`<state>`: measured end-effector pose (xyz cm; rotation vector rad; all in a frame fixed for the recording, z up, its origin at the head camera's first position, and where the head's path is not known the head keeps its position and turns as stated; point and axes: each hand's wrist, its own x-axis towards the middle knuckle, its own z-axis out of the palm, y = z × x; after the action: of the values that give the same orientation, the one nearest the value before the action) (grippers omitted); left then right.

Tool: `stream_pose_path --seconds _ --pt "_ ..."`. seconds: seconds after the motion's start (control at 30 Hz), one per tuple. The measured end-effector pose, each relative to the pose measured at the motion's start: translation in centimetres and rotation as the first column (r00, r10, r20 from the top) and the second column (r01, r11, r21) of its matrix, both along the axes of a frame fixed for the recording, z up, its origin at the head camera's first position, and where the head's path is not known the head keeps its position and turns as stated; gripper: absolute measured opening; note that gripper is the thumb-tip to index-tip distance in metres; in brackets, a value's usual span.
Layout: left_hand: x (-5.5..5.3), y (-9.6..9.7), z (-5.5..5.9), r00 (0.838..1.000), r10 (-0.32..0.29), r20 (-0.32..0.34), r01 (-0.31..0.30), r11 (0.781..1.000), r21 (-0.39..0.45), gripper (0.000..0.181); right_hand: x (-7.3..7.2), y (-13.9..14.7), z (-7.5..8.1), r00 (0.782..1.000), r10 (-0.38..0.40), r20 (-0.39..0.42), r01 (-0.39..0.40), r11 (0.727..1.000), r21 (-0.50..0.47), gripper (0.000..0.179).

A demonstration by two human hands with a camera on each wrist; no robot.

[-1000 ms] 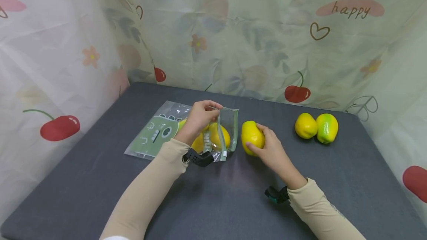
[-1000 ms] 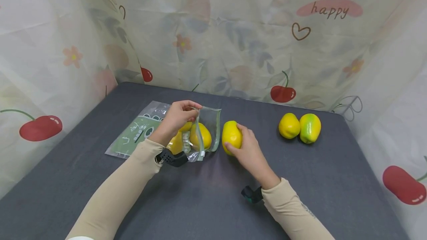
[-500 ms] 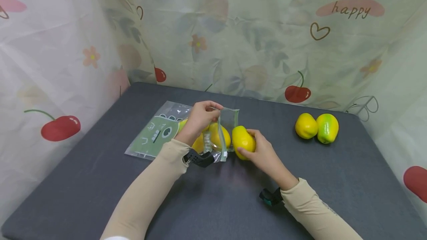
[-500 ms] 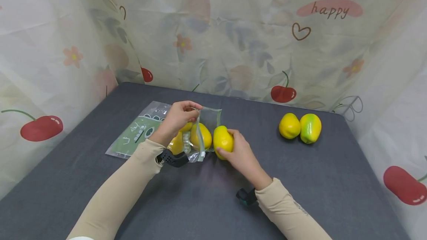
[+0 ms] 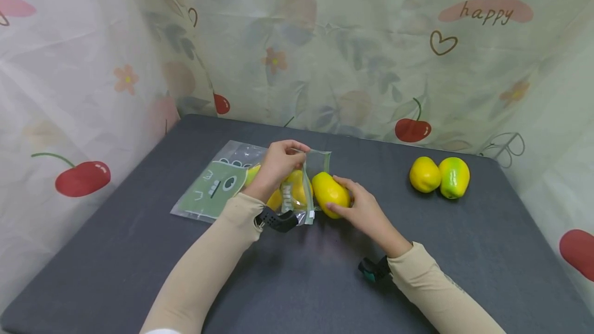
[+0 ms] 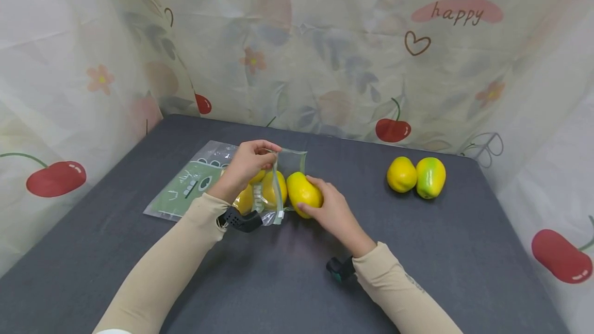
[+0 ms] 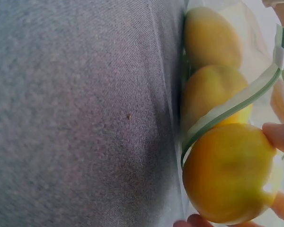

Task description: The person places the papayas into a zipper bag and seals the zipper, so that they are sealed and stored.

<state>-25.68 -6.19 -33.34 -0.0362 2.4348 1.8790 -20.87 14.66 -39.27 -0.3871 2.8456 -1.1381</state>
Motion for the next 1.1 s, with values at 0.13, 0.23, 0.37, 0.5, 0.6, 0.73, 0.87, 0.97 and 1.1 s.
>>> stream_pose_path --seconds 0.13,0.23,0.37,0.5,0.6,0.73,0.87,0.97,1.1 --pt "0.0 0.1 0.0 1.000 -0.002 -0.001 0.002 1.000 0.001 0.018 -0.4 -0.2 0.0 0.996 -0.034 0.076 0.037 0.999 -0.033 0.070" --pt "0.0 0.1 0.1 1.000 -0.005 -0.006 0.005 1.000 0.010 0.018 -0.6 -0.5 0.1 0.992 -0.049 0.115 0.054 0.998 -0.043 0.070" --pt "0.0 0.0 0.1 1.000 -0.014 -0.015 0.014 1.000 0.006 0.018 -0.8 -0.9 0.3 0.990 -0.034 0.134 0.042 0.997 -0.058 0.068" --pt "0.0 -0.1 0.2 1.000 -0.023 -0.018 0.023 1.000 -0.003 0.018 -0.9 -1.2 0.2 0.991 -0.021 0.134 0.029 0.998 -0.058 0.069" --pt "0.0 -0.1 0.2 1.000 -0.028 -0.014 0.028 1.000 0.004 0.018 -1.0 -1.5 0.2 0.991 -0.023 0.135 0.030 0.998 -0.053 0.070" --pt "-0.1 -0.1 0.2 1.000 -0.031 -0.007 0.031 0.999 0.012 0.018 -1.0 -1.7 0.1 0.989 -0.023 0.144 0.033 0.997 -0.065 0.070" --pt "-0.1 0.0 0.1 0.999 -0.034 -0.013 0.034 0.999 0.019 0.018 -0.9 -1.9 0.0 0.988 -0.007 0.154 0.022 0.995 -0.096 0.067" --pt "-0.1 0.1 0.1 0.999 -0.035 -0.025 0.035 0.999 0.016 0.018 -0.8 -2.0 0.0 0.987 0.009 0.158 0.008 0.994 -0.112 0.063" --pt "-0.1 0.1 0.0 0.999 -0.035 -0.037 0.036 0.999 0.013 0.020 -0.7 -2.3 0.0 0.987 0.030 0.156 -0.011 0.993 -0.116 0.056"
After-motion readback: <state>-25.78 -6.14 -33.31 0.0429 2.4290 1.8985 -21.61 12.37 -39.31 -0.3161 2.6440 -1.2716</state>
